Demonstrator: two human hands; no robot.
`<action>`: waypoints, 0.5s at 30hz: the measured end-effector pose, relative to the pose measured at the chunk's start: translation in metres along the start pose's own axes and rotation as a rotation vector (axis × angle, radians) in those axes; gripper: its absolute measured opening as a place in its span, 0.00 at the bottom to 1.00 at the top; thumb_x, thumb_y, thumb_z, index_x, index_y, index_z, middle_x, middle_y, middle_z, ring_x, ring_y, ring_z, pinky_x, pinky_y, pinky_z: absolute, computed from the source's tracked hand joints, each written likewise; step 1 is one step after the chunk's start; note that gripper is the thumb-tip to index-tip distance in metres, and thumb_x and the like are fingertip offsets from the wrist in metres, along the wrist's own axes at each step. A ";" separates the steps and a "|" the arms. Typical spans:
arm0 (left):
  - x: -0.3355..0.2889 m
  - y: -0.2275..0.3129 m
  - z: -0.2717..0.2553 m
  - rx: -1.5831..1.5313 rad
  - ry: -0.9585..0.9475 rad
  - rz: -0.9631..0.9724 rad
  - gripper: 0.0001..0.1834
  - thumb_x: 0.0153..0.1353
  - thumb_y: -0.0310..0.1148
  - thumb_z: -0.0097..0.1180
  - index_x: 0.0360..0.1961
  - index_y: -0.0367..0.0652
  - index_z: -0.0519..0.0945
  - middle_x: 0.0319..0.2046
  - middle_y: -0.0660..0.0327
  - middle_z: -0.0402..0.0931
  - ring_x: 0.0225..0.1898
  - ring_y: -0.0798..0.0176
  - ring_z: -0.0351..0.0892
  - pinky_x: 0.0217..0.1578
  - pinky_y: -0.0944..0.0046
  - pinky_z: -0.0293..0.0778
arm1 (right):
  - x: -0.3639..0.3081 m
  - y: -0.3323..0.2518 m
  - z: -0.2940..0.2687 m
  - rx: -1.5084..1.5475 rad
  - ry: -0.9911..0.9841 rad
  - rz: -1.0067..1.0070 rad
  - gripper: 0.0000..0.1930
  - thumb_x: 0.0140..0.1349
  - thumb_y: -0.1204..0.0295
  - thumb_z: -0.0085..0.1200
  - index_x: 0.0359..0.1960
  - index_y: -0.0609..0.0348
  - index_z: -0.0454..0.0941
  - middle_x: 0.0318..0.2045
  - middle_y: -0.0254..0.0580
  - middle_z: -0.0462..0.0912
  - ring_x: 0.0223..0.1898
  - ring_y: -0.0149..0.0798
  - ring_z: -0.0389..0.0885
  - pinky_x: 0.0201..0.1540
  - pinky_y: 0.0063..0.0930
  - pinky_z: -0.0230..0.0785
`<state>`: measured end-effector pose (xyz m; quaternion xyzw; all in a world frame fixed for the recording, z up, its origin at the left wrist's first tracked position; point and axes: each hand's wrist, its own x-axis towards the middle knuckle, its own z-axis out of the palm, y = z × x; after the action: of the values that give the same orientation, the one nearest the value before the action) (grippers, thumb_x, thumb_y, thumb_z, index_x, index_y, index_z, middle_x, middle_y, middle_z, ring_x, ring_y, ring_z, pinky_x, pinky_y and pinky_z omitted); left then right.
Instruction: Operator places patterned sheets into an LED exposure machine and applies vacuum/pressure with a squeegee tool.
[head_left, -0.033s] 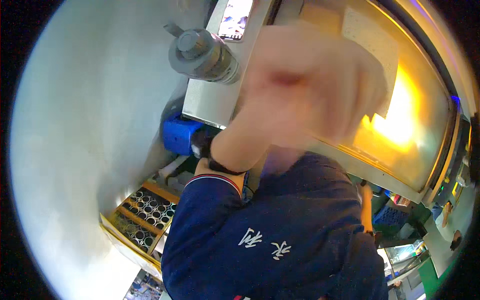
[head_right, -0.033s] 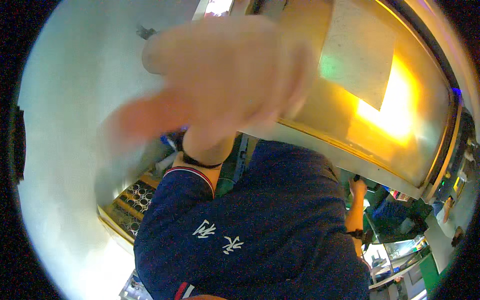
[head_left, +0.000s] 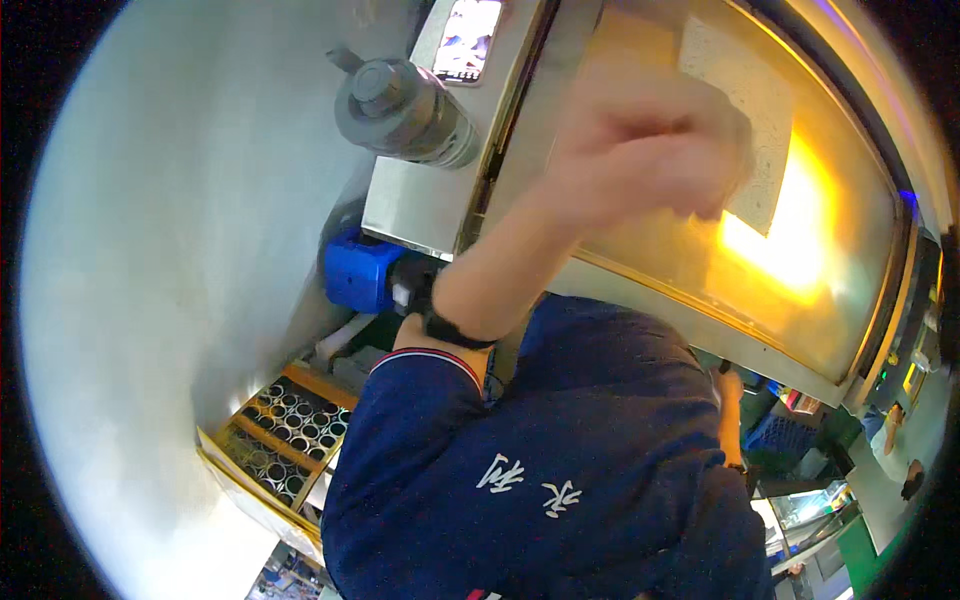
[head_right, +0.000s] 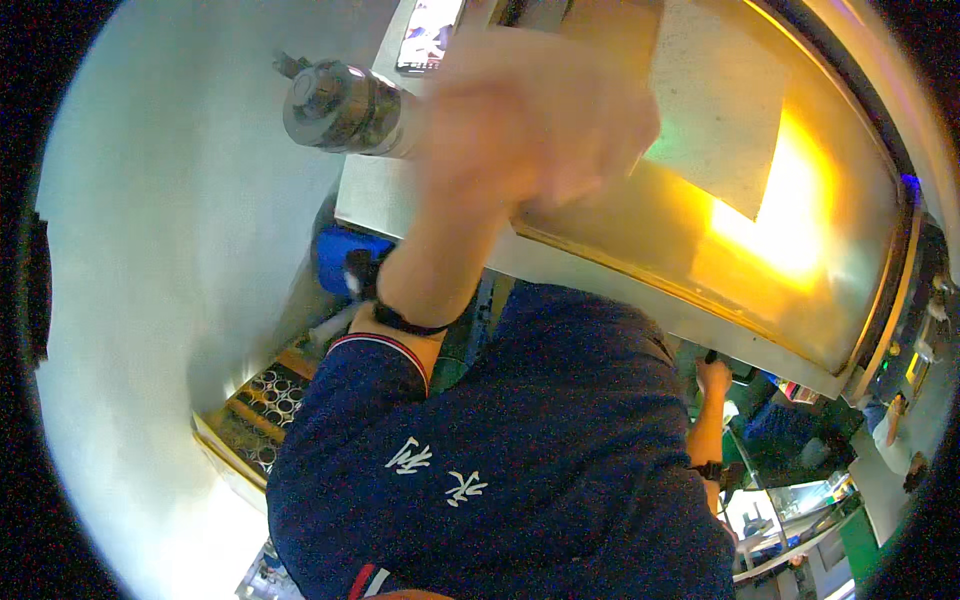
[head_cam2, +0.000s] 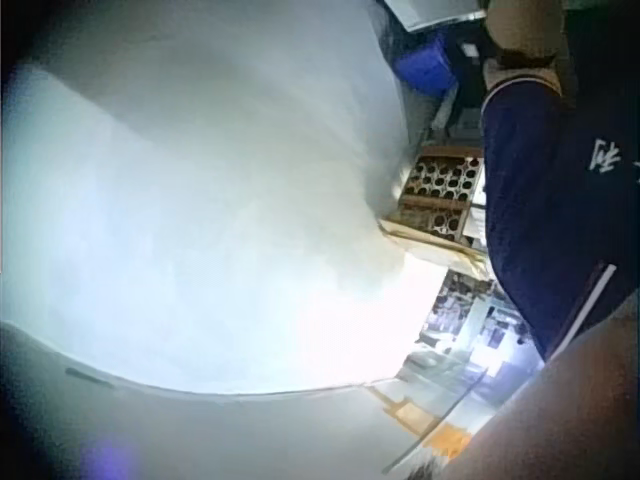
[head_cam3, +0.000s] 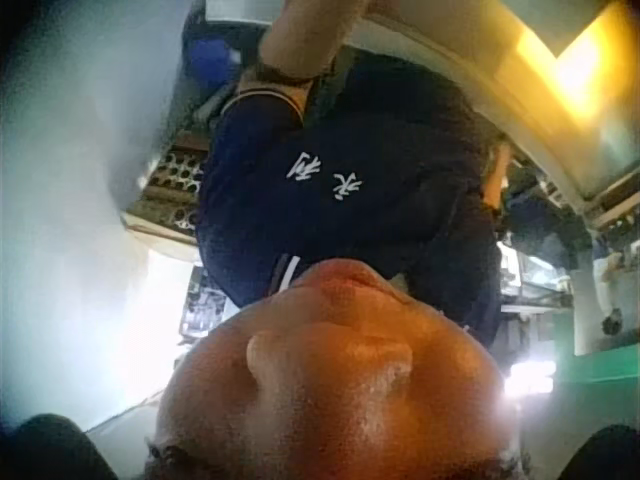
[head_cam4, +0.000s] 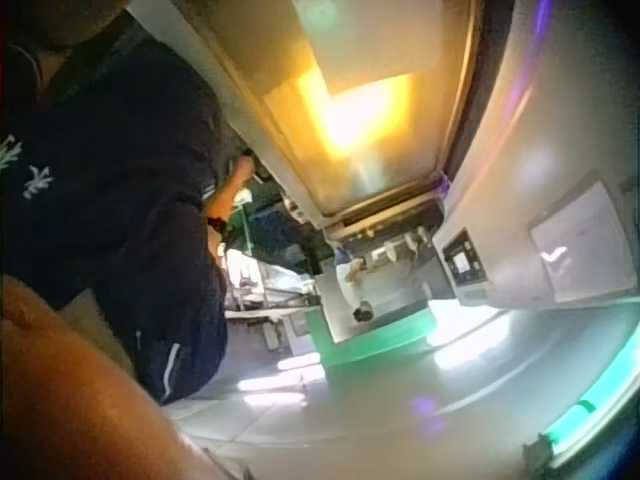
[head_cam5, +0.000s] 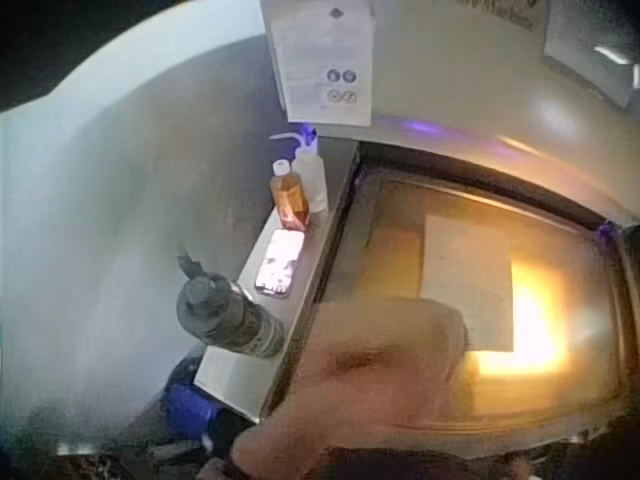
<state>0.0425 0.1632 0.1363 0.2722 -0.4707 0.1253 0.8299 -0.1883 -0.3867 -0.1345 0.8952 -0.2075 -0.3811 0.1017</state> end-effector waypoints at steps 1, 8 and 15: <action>-0.001 -0.008 0.022 0.237 0.331 -0.489 0.13 0.64 0.33 0.57 0.23 0.40 0.78 0.19 0.65 0.72 0.21 0.74 0.70 0.22 0.70 0.64 | -0.005 0.002 0.003 0.019 0.004 0.019 0.29 0.56 0.43 0.53 0.37 0.60 0.84 0.39 0.58 0.85 0.47 0.60 0.81 0.57 0.49 0.68; -0.195 -0.184 0.031 1.282 -0.035 -1.114 0.33 0.62 0.57 0.53 0.64 0.52 0.70 0.62 0.51 0.68 0.64 0.47 0.66 0.61 0.47 0.64 | -0.012 0.010 0.028 0.038 0.307 -0.151 0.27 0.54 0.45 0.58 0.39 0.59 0.83 0.41 0.53 0.83 0.48 0.56 0.79 0.60 0.52 0.64; -0.258 -0.169 -0.001 1.646 -0.603 -1.281 0.48 0.57 0.66 0.52 0.75 0.59 0.52 0.77 0.59 0.35 0.75 0.35 0.31 0.66 0.22 0.31 | -0.038 -0.031 0.036 0.401 0.448 -0.403 0.20 0.57 0.56 0.61 0.44 0.59 0.82 0.41 0.49 0.82 0.48 0.52 0.78 0.58 0.47 0.66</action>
<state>-0.0139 0.0378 -0.1394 0.9599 -0.1973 -0.1258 0.1546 -0.2290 -0.3427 -0.1452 0.9816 -0.0700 -0.1393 -0.1102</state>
